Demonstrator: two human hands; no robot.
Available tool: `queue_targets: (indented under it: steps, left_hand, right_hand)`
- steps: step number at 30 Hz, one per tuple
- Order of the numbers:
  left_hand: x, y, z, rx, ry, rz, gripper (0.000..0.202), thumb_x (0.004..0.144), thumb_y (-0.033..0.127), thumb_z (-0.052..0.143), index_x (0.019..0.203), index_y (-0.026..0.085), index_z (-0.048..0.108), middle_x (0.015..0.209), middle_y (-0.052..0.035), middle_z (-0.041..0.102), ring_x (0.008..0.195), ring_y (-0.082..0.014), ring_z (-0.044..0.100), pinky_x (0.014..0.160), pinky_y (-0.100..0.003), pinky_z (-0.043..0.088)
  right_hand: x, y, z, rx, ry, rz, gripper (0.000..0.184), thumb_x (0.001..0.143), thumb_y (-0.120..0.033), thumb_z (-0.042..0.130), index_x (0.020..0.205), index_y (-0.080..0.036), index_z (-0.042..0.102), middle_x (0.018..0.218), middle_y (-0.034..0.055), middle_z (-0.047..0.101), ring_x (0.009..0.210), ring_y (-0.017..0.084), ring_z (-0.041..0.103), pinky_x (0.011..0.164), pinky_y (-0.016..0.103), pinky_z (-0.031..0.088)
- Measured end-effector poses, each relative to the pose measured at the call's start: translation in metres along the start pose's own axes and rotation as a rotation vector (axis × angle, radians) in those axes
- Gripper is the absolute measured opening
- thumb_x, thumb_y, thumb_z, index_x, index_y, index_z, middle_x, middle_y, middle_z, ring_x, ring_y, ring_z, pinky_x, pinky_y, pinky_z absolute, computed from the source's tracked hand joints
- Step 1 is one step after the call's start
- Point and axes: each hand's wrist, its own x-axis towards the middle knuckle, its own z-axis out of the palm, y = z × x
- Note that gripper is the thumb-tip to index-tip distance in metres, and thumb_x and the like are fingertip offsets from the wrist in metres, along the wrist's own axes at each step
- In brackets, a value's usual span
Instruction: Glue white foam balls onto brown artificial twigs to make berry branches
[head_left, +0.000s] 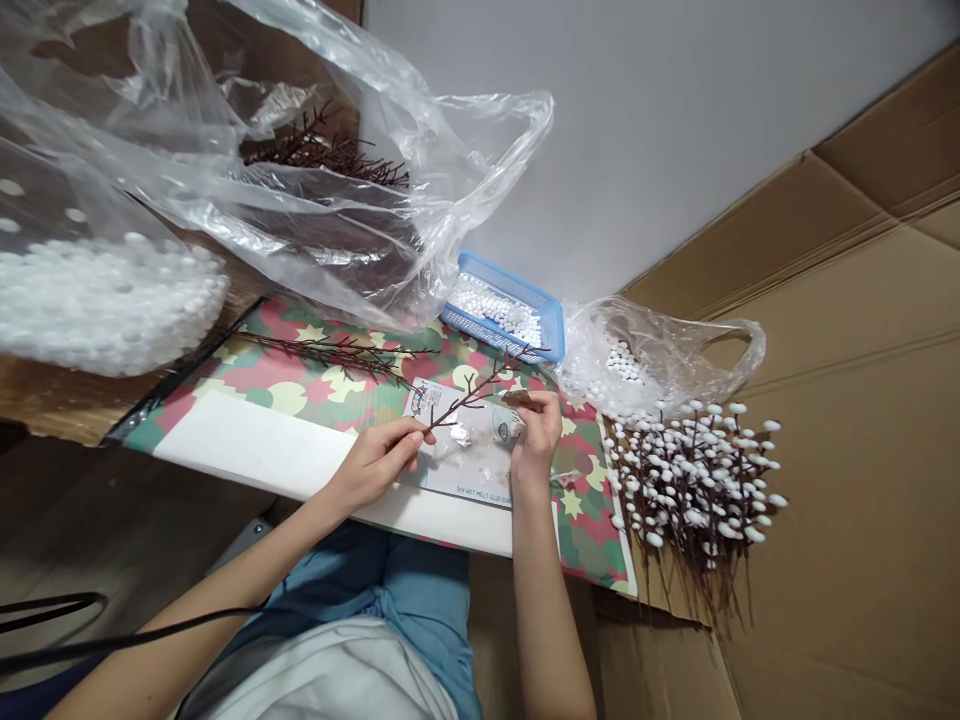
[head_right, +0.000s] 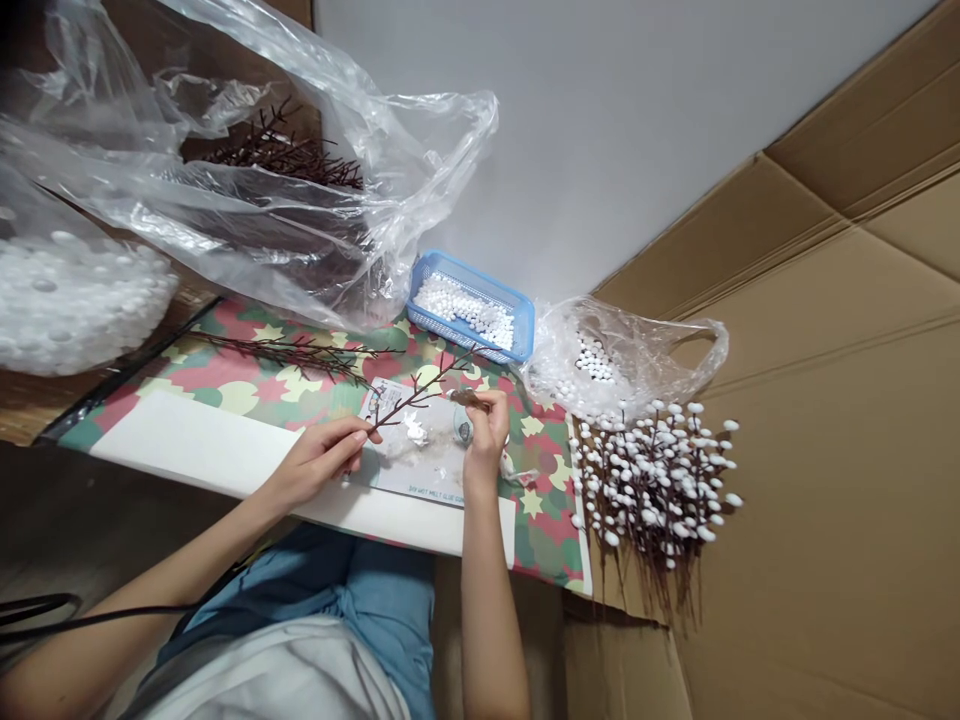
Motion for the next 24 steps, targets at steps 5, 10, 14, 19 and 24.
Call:
queue_targets:
  steps: [5, 10, 14, 19, 24]
  left_hand:
    - [-0.001, -0.002, 0.000, -0.004, -0.011, -0.006, 0.033, 0.089, 0.039, 0.046, 0.090, 0.013, 0.065, 0.054, 0.0028, 0.053, 0.044, -0.0088, 0.042, 0.045, -0.020, 0.033]
    - [0.000, -0.002, 0.001, -0.014, -0.015, -0.002, 0.034, 0.089, 0.040, 0.045, 0.091, 0.012, 0.065, 0.054, 0.0029, 0.053, 0.043, -0.0085, 0.041, 0.044, -0.020, 0.032]
    - [0.000, -0.001, 0.001, -0.013, -0.015, 0.002, 0.034, 0.088, 0.041, 0.047, 0.089, 0.013, 0.065, 0.053, 0.0032, 0.053, 0.043, -0.0083, 0.040, 0.044, -0.020, 0.031]
    - [0.000, 0.001, 0.000, 0.026, -0.014, 0.015, 0.033, 0.089, 0.039, 0.045, 0.090, 0.013, 0.065, 0.053, 0.0030, 0.053, 0.044, -0.0087, 0.041, 0.044, -0.019, 0.031]
    - [-0.001, 0.003, 0.001, 0.059, -0.009, 0.038, 0.031, 0.089, 0.038, 0.046, 0.088, 0.014, 0.066, 0.052, 0.0032, 0.053, 0.044, -0.0093, 0.042, 0.044, -0.020, 0.033]
  right_hand:
    - [-0.002, 0.000, 0.000, -0.040, -0.018, -0.018, 0.007, 0.069, -0.022, 0.055, 0.075, -0.021, 0.057, 0.074, -0.0035, 0.054, 0.073, 0.014, 0.052, 0.071, 0.029, 0.040]
    - [-0.002, 0.002, -0.003, -0.056, -0.008, -0.033, 0.008, 0.069, -0.023, 0.056, 0.076, -0.021, 0.058, 0.075, -0.0032, 0.054, 0.073, 0.015, 0.052, 0.071, 0.029, 0.040]
    - [0.001, -0.001, -0.006, -0.052, 0.029, -0.056, 0.008, 0.068, -0.024, 0.055, 0.074, -0.021, 0.058, 0.072, -0.0034, 0.053, 0.070, 0.014, 0.050, 0.067, 0.028, 0.039]
    - [0.004, -0.013, -0.009, -0.080, 0.071, -0.102, 0.008, 0.067, -0.025, 0.056, 0.074, -0.021, 0.058, 0.074, -0.0023, 0.053, 0.073, 0.016, 0.050, 0.069, 0.029, 0.040]
    - [0.005, -0.021, -0.009, -0.169, 0.068, -0.185, 0.007, 0.069, -0.025, 0.057, 0.074, -0.022, 0.061, 0.076, -0.0011, 0.055, 0.078, 0.018, 0.051, 0.074, 0.032, 0.041]
